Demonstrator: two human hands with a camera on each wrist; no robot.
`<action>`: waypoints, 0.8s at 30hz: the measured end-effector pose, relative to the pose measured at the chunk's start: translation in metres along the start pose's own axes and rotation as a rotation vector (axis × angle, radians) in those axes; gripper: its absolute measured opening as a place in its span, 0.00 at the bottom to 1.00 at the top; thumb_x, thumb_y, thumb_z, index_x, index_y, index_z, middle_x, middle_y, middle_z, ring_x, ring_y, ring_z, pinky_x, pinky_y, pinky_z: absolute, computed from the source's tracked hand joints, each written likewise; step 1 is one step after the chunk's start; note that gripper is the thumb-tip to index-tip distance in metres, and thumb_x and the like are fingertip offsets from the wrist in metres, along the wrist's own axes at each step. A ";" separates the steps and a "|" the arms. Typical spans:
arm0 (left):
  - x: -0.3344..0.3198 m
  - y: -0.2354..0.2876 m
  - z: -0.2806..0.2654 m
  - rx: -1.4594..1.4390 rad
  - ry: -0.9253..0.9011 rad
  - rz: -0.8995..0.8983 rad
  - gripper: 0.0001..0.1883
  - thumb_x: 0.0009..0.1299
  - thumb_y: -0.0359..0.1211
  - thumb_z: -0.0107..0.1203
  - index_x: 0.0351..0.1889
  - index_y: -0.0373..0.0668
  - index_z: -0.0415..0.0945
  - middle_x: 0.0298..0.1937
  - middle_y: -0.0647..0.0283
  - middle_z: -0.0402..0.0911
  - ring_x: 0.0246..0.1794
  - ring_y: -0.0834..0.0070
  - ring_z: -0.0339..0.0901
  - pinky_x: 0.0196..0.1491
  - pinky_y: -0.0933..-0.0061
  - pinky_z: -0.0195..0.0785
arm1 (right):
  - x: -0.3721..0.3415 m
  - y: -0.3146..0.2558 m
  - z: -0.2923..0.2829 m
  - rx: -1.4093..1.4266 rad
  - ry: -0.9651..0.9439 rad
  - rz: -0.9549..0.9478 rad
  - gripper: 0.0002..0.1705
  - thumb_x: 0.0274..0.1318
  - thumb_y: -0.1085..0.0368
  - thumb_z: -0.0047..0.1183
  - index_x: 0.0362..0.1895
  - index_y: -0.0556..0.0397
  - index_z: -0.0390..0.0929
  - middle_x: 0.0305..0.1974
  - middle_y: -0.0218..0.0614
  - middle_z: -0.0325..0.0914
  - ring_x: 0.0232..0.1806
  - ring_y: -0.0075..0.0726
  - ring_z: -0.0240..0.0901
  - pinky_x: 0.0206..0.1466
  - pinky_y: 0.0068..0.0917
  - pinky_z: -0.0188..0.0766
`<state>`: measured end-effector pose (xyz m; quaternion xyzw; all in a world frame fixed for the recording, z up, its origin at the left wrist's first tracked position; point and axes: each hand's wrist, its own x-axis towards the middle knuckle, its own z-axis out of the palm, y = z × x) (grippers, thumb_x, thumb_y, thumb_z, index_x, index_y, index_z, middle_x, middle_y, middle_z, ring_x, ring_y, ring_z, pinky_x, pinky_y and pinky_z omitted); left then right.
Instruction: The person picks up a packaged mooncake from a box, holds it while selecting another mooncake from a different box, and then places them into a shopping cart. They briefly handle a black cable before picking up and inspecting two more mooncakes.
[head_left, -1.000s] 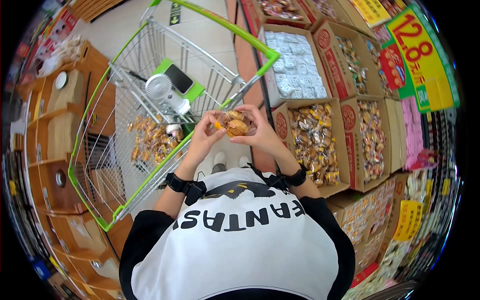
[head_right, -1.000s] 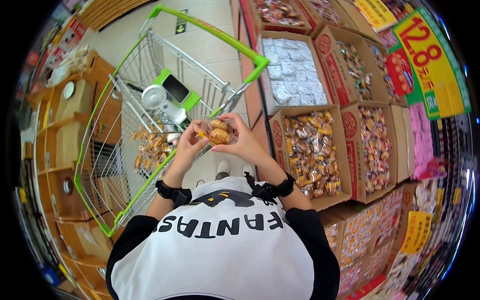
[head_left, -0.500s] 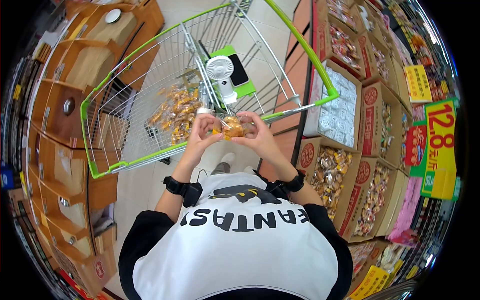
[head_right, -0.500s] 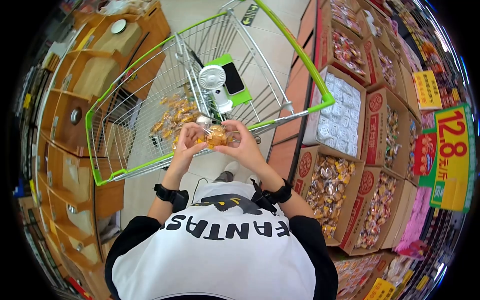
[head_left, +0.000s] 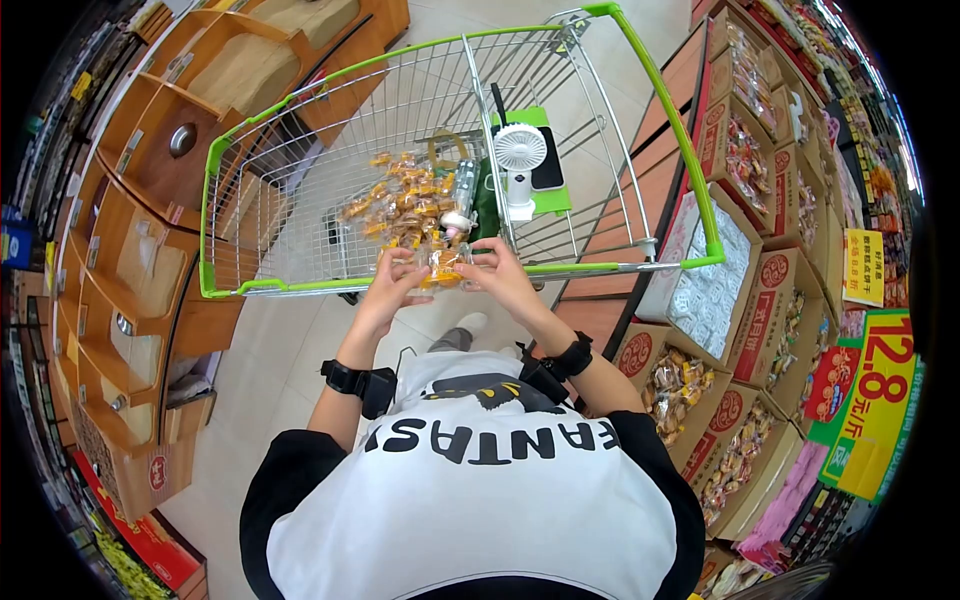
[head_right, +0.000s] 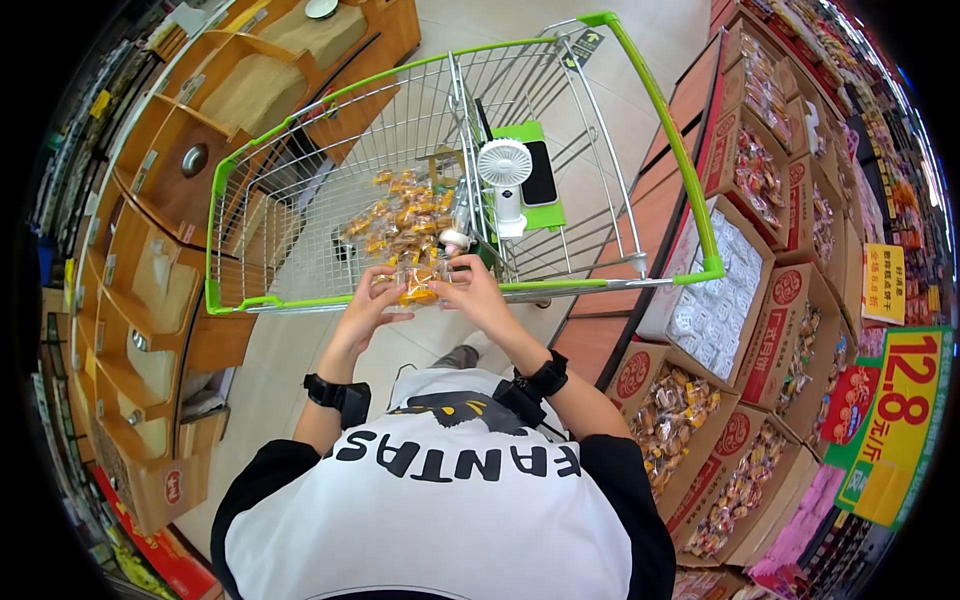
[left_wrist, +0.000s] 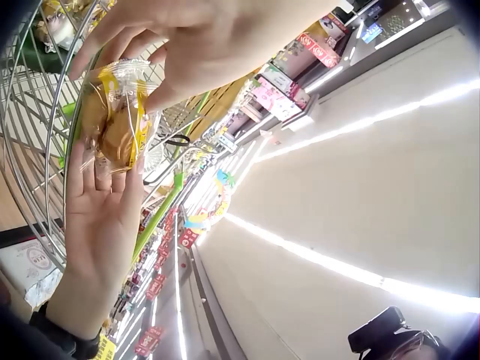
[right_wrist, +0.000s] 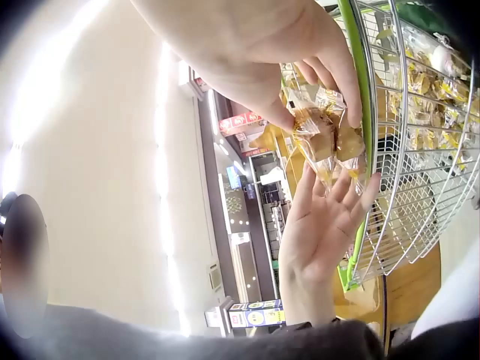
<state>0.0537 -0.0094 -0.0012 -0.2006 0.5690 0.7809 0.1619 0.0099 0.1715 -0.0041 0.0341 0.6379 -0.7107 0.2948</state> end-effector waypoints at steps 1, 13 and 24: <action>0.002 -0.003 -0.005 0.016 0.029 0.002 0.20 0.61 0.30 0.50 0.49 0.44 0.55 0.40 0.58 0.68 0.42 0.72 0.69 0.39 0.66 0.74 | 0.003 0.001 0.003 0.016 0.016 0.009 0.24 0.45 0.66 0.56 0.46 0.58 0.59 0.41 0.39 0.68 0.40 0.27 0.69 0.35 0.22 0.71; 0.043 0.043 -0.034 0.022 0.259 0.242 0.24 0.62 0.35 0.50 0.54 0.42 0.53 0.46 0.54 0.69 0.45 0.69 0.69 0.44 0.69 0.67 | 0.048 -0.030 0.027 0.106 -0.036 -0.401 0.28 0.45 0.64 0.55 0.51 0.57 0.61 0.47 0.43 0.67 0.51 0.38 0.63 0.53 0.28 0.60; 0.040 0.021 -0.014 0.146 -0.010 0.093 0.08 0.65 0.33 0.42 0.37 0.41 0.69 0.33 0.64 0.75 0.34 0.79 0.72 0.40 0.78 0.65 | 0.004 0.007 -0.021 -0.132 -0.232 -0.202 0.14 0.51 0.67 0.47 0.43 0.59 0.69 0.39 0.34 0.73 0.41 0.26 0.70 0.46 0.22 0.64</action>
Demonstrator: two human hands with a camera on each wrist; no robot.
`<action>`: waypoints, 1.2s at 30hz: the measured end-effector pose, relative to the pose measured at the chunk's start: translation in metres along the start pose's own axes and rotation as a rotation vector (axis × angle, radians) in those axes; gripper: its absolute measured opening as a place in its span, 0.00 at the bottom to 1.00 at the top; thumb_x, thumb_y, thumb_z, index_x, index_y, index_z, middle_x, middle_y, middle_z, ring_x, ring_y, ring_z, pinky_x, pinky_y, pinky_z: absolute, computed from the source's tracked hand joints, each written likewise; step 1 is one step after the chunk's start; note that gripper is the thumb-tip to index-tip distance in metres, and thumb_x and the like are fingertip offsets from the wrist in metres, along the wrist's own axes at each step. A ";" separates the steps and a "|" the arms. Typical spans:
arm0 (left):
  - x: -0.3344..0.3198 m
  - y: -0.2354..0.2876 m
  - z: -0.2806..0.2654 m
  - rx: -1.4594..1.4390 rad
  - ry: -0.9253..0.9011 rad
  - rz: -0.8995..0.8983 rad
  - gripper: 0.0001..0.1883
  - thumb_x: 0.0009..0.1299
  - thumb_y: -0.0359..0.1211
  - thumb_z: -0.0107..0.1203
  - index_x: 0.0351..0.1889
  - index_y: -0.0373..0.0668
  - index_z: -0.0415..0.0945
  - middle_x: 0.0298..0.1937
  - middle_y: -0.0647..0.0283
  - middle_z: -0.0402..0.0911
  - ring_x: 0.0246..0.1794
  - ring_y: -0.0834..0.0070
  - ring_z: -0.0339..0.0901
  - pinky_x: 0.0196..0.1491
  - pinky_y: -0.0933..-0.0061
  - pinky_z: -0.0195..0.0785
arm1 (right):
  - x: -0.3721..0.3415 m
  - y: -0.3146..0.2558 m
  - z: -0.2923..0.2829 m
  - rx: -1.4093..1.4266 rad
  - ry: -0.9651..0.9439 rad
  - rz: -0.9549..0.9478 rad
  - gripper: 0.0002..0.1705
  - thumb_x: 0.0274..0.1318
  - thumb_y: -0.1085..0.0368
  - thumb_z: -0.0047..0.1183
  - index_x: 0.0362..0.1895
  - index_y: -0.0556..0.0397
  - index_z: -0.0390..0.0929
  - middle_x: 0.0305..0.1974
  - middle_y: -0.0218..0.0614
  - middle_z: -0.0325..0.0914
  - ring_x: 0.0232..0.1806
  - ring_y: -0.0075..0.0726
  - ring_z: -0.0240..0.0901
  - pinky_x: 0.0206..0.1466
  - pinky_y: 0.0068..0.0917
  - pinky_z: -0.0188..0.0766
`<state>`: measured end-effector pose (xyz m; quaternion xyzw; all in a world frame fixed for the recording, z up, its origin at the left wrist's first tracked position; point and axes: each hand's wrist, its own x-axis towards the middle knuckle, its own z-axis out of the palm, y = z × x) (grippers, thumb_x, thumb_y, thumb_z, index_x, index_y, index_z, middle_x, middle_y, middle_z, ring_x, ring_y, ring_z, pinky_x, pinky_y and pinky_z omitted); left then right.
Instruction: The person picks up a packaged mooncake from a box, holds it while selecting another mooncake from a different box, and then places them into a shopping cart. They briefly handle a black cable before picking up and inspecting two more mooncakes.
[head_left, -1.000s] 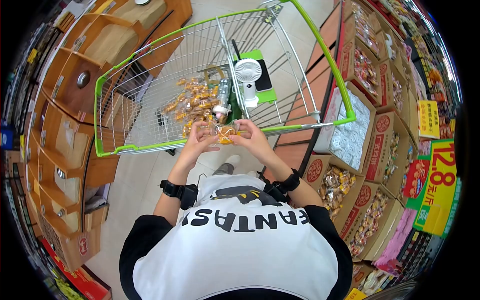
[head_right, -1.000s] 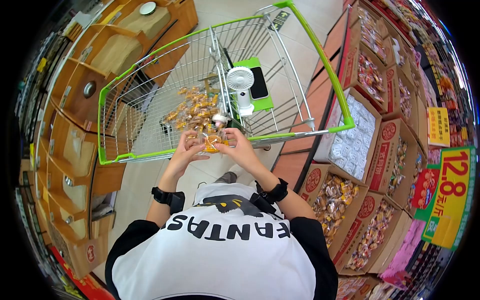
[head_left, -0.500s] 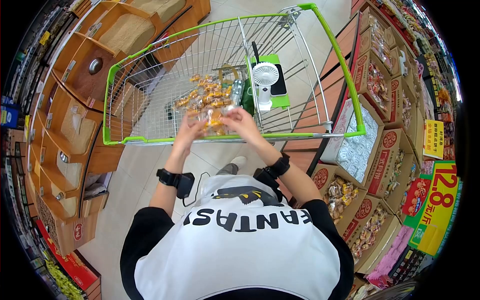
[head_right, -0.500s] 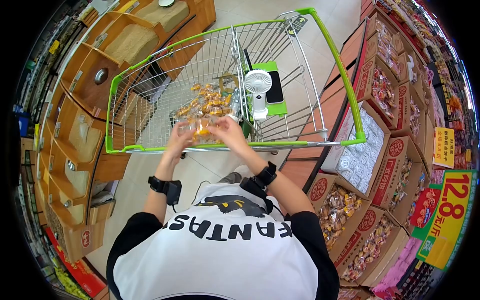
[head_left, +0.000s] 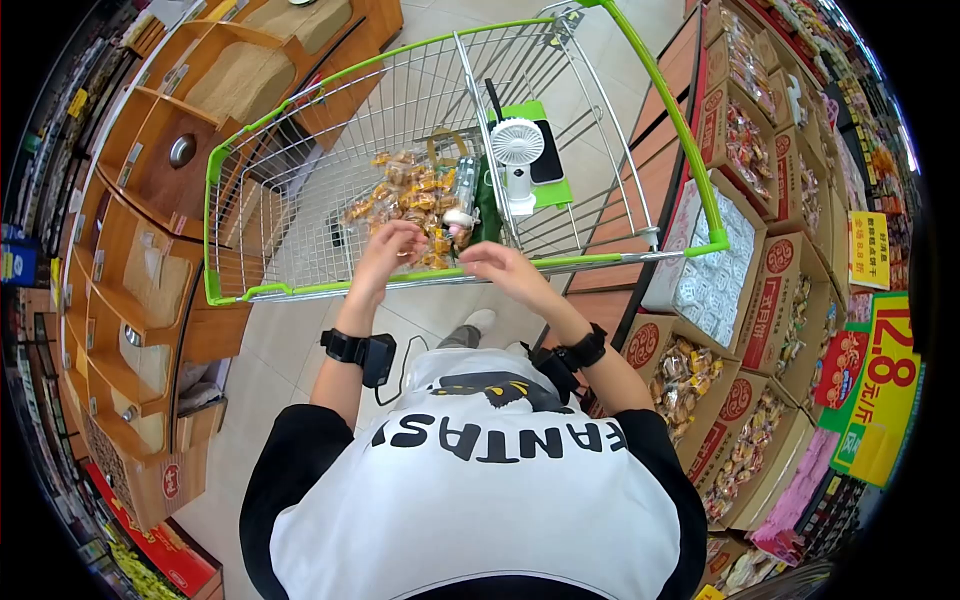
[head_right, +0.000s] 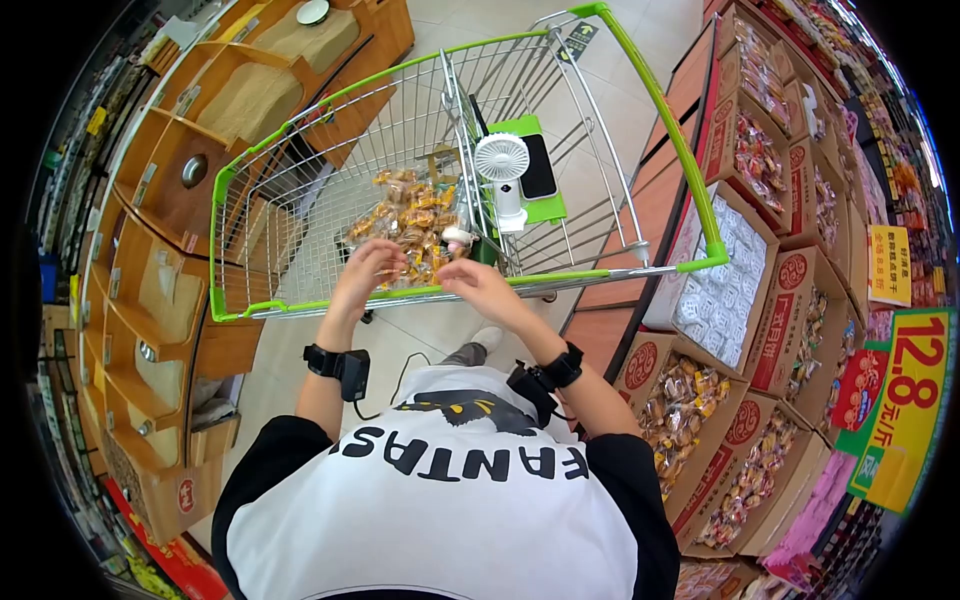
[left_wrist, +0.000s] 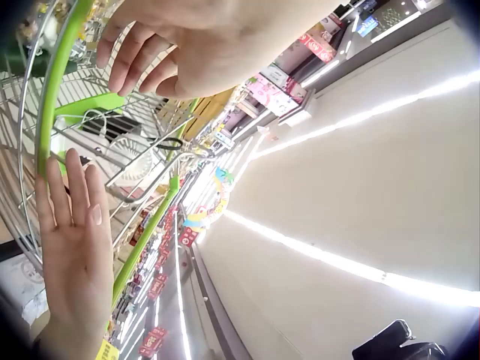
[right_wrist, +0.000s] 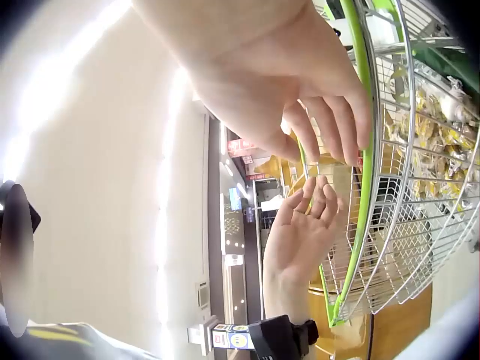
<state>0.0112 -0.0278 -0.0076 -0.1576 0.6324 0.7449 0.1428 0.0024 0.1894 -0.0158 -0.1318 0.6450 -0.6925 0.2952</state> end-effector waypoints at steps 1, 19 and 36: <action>-0.001 -0.001 0.008 0.005 -0.010 0.000 0.08 0.65 0.33 0.42 0.37 0.41 0.69 0.33 0.64 0.75 0.34 0.79 0.72 0.40 0.78 0.65 | -0.007 0.000 -0.003 -0.012 -0.002 0.018 0.13 0.52 0.67 0.47 0.42 0.59 0.69 0.39 0.34 0.73 0.41 0.26 0.70 0.46 0.22 0.64; 0.007 -0.001 0.136 0.180 -0.605 -0.048 0.08 0.65 0.31 0.41 0.37 0.39 0.69 0.33 0.64 0.75 0.34 0.81 0.71 0.40 0.80 0.65 | -0.149 0.006 -0.047 0.187 0.507 -0.018 0.12 0.53 0.68 0.44 0.42 0.60 0.68 0.41 0.37 0.71 0.43 0.30 0.69 0.48 0.24 0.65; -0.006 -0.029 0.245 0.327 -1.100 -0.140 0.08 0.64 0.30 0.41 0.37 0.38 0.68 0.34 0.61 0.75 0.36 0.76 0.72 0.42 0.77 0.64 | -0.268 0.021 -0.030 0.275 1.132 -0.164 0.11 0.54 0.67 0.43 0.42 0.58 0.68 0.37 0.36 0.71 0.40 0.28 0.70 0.45 0.23 0.66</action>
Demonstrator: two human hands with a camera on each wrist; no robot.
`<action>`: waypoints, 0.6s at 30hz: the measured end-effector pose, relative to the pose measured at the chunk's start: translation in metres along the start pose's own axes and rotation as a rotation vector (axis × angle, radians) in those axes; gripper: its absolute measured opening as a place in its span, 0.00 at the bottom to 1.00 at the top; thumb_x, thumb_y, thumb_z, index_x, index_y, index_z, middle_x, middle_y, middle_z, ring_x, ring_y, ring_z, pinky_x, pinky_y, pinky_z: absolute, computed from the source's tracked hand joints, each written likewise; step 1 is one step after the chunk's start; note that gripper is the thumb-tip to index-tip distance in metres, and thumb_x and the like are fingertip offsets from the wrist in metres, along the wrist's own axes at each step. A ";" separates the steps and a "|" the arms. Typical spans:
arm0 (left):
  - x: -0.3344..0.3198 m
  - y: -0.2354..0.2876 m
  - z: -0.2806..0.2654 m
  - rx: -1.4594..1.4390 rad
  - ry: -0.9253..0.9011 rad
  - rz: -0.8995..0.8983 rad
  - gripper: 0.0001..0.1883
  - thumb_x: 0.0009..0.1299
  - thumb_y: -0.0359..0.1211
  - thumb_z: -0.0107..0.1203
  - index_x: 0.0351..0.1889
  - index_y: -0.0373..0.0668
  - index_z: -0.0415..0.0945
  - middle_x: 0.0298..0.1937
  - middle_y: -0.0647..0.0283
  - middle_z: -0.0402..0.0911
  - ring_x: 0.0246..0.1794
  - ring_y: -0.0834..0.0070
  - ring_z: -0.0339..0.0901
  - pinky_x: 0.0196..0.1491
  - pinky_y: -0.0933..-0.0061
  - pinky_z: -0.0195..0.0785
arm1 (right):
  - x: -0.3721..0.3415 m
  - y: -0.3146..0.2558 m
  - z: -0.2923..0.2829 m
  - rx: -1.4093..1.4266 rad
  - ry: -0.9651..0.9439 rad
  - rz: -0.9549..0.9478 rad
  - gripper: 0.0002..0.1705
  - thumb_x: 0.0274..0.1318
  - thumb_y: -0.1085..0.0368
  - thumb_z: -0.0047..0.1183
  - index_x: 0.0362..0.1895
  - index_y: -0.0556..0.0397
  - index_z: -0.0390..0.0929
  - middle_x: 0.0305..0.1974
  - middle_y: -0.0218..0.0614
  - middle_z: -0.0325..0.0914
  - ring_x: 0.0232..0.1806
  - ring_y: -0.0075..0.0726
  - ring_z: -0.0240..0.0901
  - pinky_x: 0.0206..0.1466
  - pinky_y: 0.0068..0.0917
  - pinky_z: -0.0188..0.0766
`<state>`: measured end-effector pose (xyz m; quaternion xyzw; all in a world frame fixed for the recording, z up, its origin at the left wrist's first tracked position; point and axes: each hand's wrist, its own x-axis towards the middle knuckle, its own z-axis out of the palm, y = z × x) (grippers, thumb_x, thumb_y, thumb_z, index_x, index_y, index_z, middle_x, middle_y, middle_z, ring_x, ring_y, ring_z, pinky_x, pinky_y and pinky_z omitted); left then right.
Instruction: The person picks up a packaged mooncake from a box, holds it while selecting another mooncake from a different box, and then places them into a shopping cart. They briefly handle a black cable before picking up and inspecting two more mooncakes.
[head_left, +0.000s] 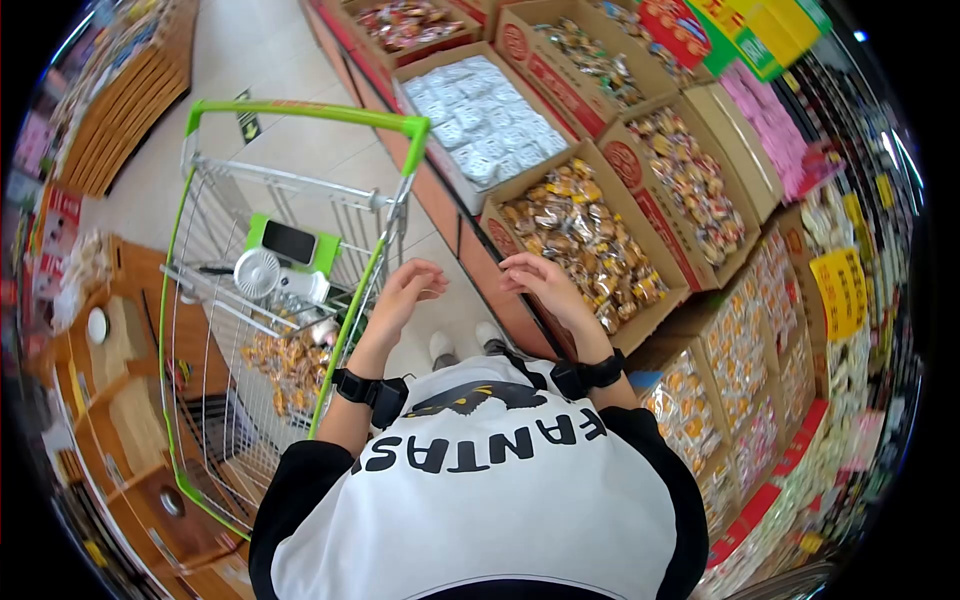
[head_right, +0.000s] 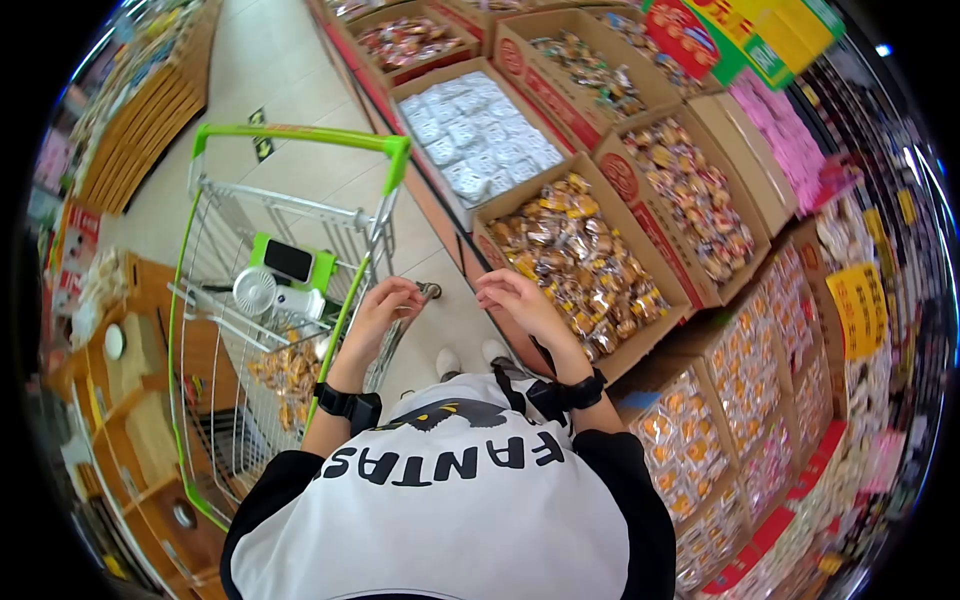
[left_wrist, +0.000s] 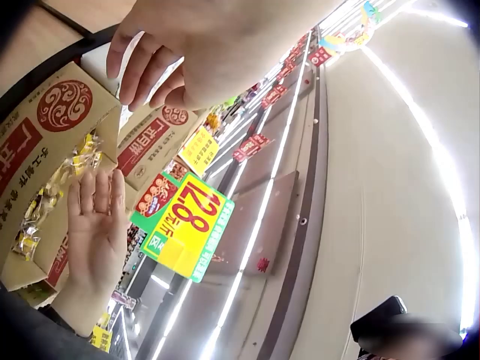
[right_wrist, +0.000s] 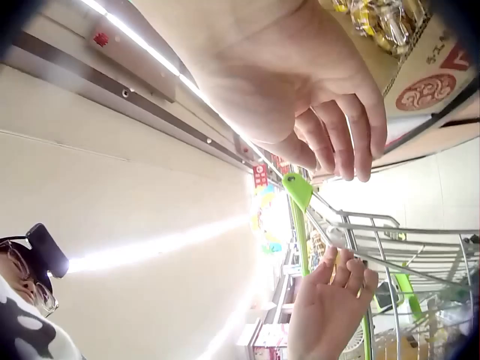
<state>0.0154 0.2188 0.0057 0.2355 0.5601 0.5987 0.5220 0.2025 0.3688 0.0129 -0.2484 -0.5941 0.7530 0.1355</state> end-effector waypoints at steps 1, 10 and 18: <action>0.004 0.001 0.004 0.010 -0.033 -0.008 0.08 0.64 0.30 0.41 0.37 0.38 0.68 0.34 0.61 0.75 0.36 0.76 0.72 0.42 0.77 0.64 | -0.006 -0.004 -0.004 0.005 0.040 0.057 0.11 0.55 0.68 0.41 0.42 0.58 0.68 0.34 0.34 0.71 0.36 0.28 0.71 0.42 0.22 0.68; 0.022 0.009 0.032 0.055 -0.142 -0.083 0.09 0.64 0.30 0.40 0.37 0.38 0.69 0.28 0.65 0.72 0.30 0.77 0.72 0.41 0.77 0.66 | -0.045 0.015 -0.070 -0.105 0.464 0.089 0.11 0.57 0.63 0.38 0.38 0.55 0.70 0.19 0.29 0.68 0.20 0.24 0.71 0.20 0.16 0.66; 0.025 0.005 0.037 0.050 -0.195 -0.098 0.08 0.65 0.29 0.38 0.36 0.37 0.68 0.25 0.65 0.72 0.28 0.77 0.72 0.38 0.78 0.65 | -0.076 0.032 -0.126 -0.087 0.763 0.171 0.12 0.56 0.62 0.38 0.33 0.57 0.71 0.18 0.31 0.67 0.17 0.26 0.71 0.18 0.16 0.65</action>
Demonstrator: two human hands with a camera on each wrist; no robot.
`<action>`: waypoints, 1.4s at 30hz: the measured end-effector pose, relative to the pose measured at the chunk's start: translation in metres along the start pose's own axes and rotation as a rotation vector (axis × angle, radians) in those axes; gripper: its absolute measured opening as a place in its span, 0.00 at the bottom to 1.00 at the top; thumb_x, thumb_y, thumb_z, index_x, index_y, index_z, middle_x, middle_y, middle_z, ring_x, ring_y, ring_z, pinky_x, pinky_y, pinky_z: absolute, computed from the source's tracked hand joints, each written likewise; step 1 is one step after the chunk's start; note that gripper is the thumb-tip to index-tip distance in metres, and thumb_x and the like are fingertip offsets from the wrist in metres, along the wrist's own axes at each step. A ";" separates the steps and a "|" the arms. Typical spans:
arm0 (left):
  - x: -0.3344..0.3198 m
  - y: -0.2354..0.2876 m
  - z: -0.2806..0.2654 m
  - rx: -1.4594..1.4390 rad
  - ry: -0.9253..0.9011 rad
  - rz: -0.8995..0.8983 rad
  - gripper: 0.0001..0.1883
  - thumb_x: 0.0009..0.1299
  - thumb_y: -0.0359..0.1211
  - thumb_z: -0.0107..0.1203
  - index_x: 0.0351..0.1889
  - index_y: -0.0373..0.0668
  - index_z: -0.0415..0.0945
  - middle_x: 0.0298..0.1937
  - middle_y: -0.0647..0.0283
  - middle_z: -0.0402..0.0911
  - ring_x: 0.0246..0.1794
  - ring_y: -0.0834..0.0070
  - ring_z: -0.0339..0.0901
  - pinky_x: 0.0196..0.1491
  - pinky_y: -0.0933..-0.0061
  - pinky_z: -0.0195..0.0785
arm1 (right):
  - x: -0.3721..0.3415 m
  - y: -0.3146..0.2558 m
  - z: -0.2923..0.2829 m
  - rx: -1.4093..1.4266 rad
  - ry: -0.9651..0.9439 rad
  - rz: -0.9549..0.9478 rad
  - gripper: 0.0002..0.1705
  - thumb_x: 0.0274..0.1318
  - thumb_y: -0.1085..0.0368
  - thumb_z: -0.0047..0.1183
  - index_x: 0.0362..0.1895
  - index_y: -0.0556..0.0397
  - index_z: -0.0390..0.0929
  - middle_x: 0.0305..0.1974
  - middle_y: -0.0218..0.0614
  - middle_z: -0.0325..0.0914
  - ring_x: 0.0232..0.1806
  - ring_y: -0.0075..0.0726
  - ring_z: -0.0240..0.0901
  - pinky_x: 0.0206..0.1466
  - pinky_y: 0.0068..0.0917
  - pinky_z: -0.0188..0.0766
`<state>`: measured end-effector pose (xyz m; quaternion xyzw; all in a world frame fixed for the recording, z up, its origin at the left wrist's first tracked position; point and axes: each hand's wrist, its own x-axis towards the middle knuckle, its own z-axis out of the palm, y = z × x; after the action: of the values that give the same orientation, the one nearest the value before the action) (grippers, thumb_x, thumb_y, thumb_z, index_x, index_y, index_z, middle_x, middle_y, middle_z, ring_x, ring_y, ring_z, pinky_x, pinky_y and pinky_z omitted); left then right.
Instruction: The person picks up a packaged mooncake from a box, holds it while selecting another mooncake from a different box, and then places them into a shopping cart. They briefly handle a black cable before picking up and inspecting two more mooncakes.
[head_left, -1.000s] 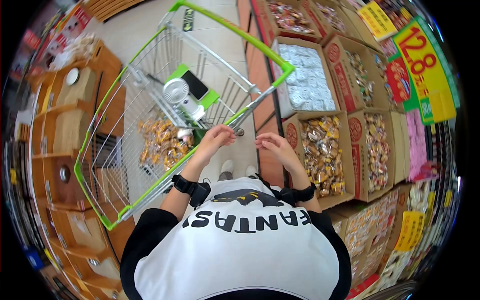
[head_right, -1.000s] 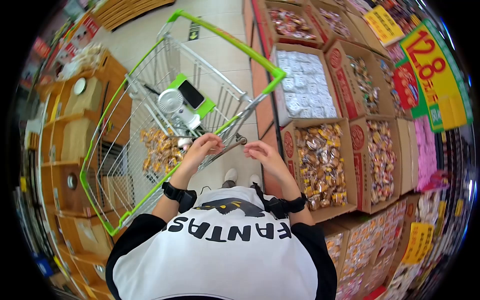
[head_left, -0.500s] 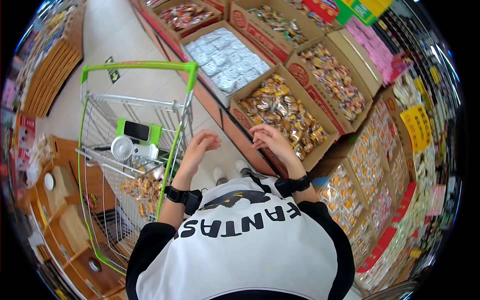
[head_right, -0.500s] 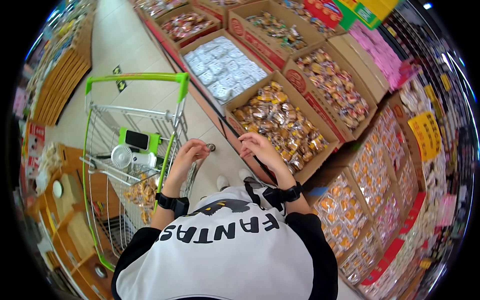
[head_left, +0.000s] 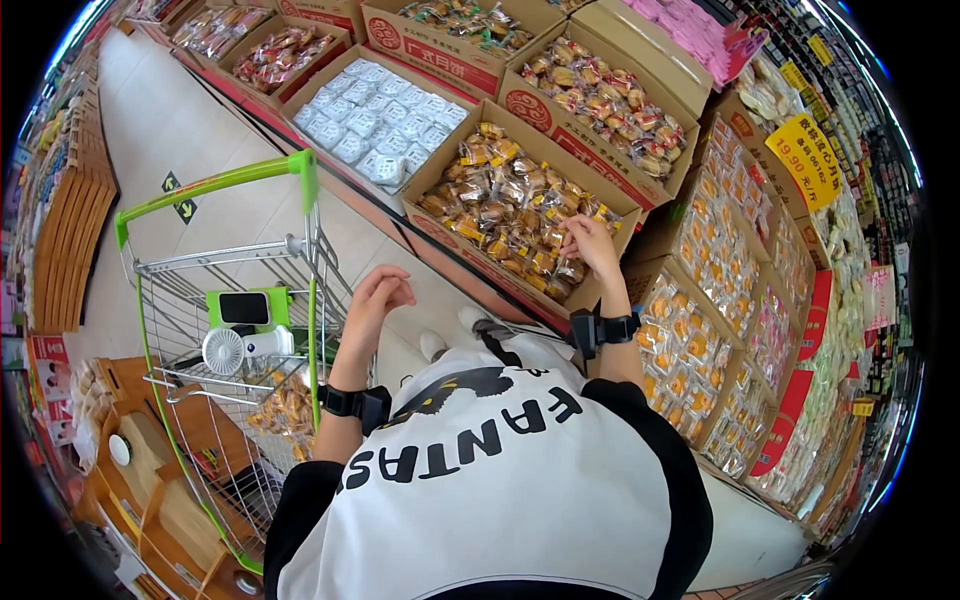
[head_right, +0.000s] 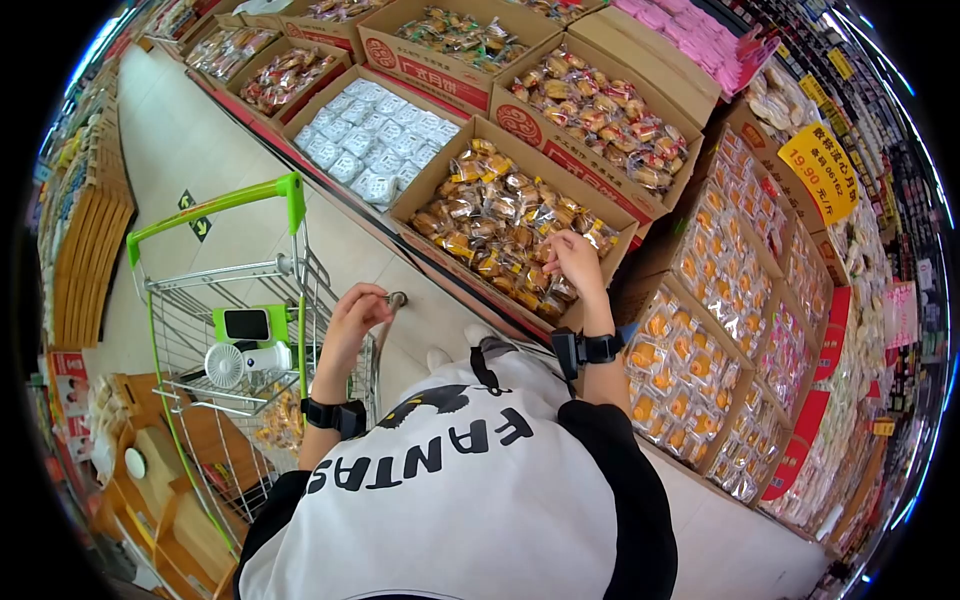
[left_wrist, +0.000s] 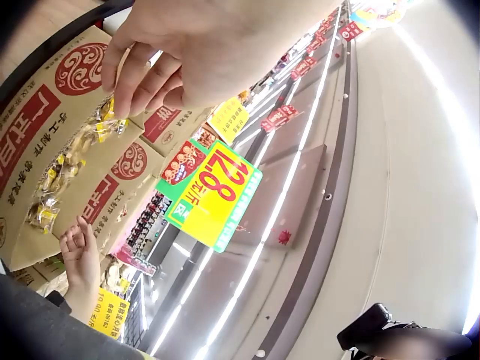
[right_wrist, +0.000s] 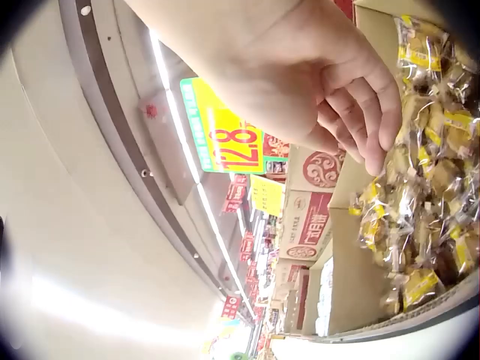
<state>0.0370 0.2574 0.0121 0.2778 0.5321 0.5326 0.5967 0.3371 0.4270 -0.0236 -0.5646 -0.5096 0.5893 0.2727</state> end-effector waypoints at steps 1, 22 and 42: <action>0.000 0.000 0.000 0.003 -0.006 -0.004 0.08 0.65 0.29 0.38 0.36 0.37 0.68 0.25 0.65 0.72 0.28 0.77 0.72 0.38 0.78 0.65 | 0.003 0.005 -0.004 -0.020 0.017 0.033 0.12 0.55 0.62 0.38 0.33 0.57 0.71 0.18 0.31 0.66 0.17 0.26 0.71 0.18 0.17 0.66; 0.001 -0.005 -0.007 -0.020 0.077 -0.049 0.08 0.64 0.29 0.39 0.36 0.39 0.69 0.22 0.69 0.67 0.27 0.80 0.68 0.39 0.77 0.65 | 0.058 0.079 0.038 -0.676 -0.366 0.060 0.14 0.48 0.60 0.45 0.33 0.57 0.75 0.18 0.34 0.70 0.15 0.26 0.62 0.21 0.26 0.63; 0.002 -0.005 -0.014 -0.011 0.070 -0.058 0.07 0.63 0.29 0.40 0.35 0.39 0.69 0.25 0.68 0.70 0.27 0.81 0.69 0.37 0.82 0.62 | 0.063 0.088 0.048 -0.857 -0.241 0.012 0.11 0.27 0.67 0.59 0.23 0.54 0.76 0.23 0.38 0.76 0.27 0.35 0.72 0.32 0.28 0.67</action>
<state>0.0259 0.2541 0.0029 0.2399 0.5576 0.5275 0.5943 0.3008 0.4401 -0.1354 -0.5568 -0.7327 0.3880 -0.0509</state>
